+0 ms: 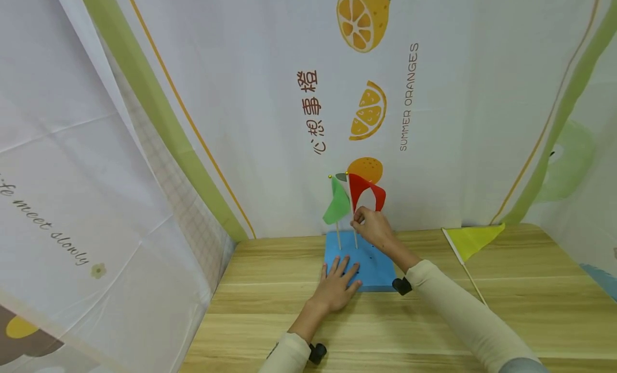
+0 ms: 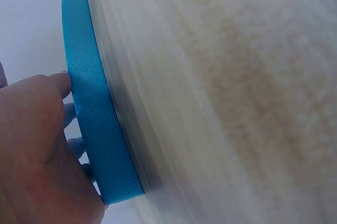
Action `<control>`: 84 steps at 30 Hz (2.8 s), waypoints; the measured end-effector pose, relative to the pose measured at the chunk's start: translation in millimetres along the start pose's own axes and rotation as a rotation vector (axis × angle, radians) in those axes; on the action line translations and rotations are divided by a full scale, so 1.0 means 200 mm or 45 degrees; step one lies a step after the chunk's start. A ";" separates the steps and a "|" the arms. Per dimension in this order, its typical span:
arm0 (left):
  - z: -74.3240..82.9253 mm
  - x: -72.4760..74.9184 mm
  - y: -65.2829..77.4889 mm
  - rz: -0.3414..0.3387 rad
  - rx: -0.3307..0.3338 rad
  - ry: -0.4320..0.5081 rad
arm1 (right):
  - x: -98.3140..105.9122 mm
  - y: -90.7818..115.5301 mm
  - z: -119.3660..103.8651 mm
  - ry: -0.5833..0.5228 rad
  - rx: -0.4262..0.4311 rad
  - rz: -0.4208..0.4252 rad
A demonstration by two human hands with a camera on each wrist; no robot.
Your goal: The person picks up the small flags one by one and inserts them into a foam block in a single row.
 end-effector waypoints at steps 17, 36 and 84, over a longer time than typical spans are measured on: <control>0.00 -0.01 0.00 -0.010 0.000 0.001 | -0.03 0.07 0.03 -0.029 -0.026 -0.093; 0.01 0.01 0.02 -0.004 -0.004 0.018 | -0.02 0.18 0.11 0.012 0.045 -0.140; 0.01 0.00 0.01 0.026 -0.054 0.038 | 0.46 0.53 0.78 0.021 -0.197 -0.130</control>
Point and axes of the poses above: each hand's wrist, its own y-axis away from the middle knuckle, its own x-axis out of the back of the hand, z = x × y, the point moved 10 cm from there along -y, towards the middle knuckle, and after that the axes turned 5 degrees about y, right-handed, at the moved point
